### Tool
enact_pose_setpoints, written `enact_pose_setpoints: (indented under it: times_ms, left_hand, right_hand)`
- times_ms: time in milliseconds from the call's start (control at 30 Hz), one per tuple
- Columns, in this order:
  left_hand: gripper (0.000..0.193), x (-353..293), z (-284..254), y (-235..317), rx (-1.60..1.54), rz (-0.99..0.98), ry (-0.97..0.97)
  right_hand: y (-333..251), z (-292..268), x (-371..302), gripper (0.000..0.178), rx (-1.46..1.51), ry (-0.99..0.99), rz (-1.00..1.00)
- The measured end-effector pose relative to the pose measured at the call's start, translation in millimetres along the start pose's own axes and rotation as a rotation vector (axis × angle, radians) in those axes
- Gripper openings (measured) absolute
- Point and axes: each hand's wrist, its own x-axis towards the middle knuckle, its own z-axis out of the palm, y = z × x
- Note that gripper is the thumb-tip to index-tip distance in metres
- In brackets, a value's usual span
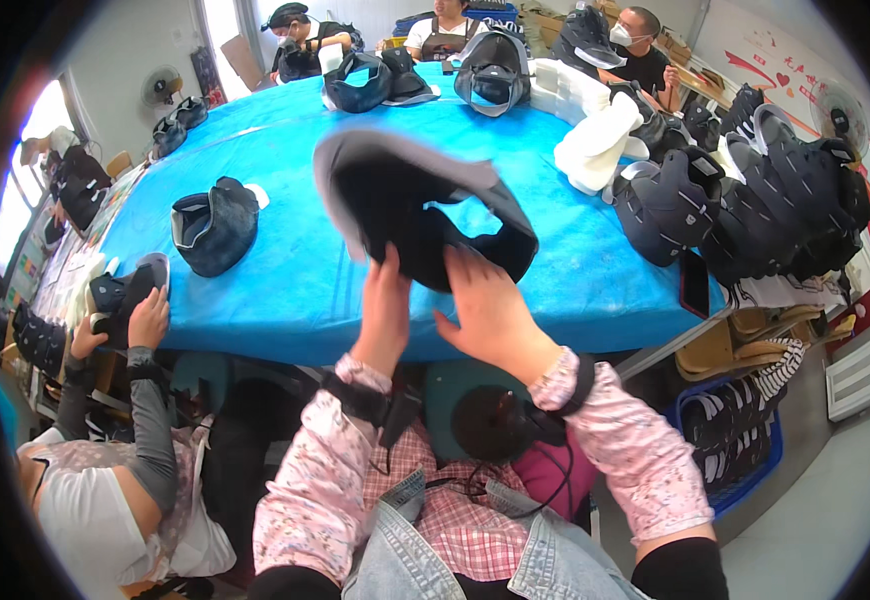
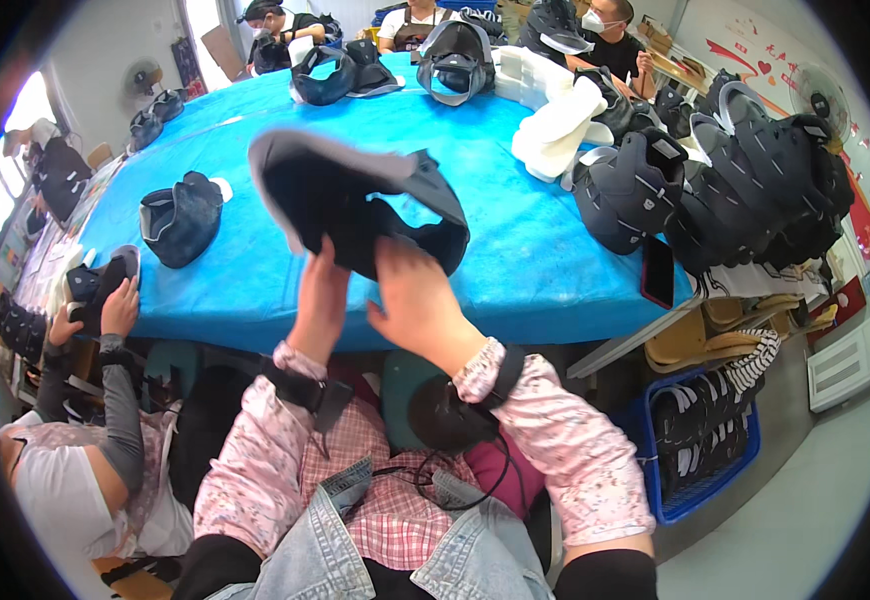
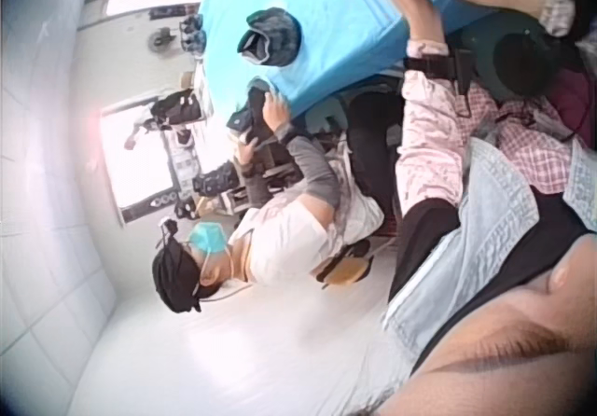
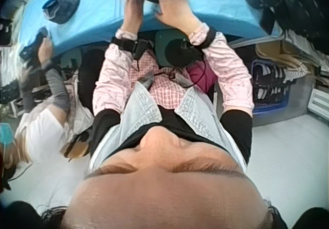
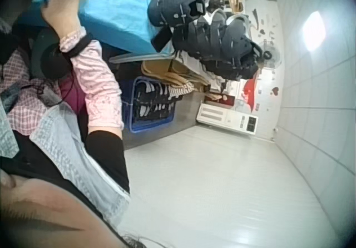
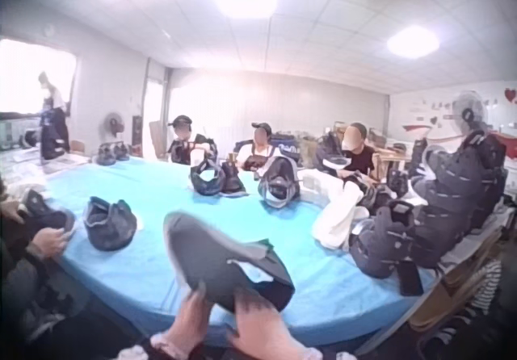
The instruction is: Manually assembling the internal padding and outer components of a shoe or boot in a workshop environment.
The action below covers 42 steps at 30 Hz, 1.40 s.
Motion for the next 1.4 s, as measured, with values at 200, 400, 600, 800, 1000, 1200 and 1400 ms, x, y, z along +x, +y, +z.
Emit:
enact_pose_setpoints:
  times_ms: [200, 400, 600, 800, 1000, 1200, 1400]
  left_hand:
    - [0.046, -72, -11, 32, 0.308, -0.662, -0.118]
    - [0.063, -21, 2, 16, 2.119, 0.705, -0.726]
    - [0.081, 0, -27, 1, 2.010, 0.614, -0.893]
    - [0.076, -10, -41, -3, 2.024, 0.709, -0.799]
    - [0.077, -1, -33, -8, 2.243, 0.566, -0.865]
    - [0.042, 23, -15, 23, 2.306, 1.002, -1.132]
    - [0.026, 4, 74, 58, 2.898, 0.837, -1.498]
  right_hand:
    - [41, 42, -33, 0.079, -0.155, -0.150, -0.041]
    - [40, 63, -19, 0.065, 0.073, -0.077, -0.155]
    - [42, 60, -19, 0.063, 0.141, -0.131, -0.140]
    - [59, 45, -36, 0.066, -0.019, -0.217, -0.078]
    - [50, 41, -31, 0.067, -0.047, -0.140, -0.021]
    - [56, 44, -37, 0.065, 0.085, -0.110, -0.033]
    - [62, 43, -36, 0.046, -0.246, -0.049, -0.193]
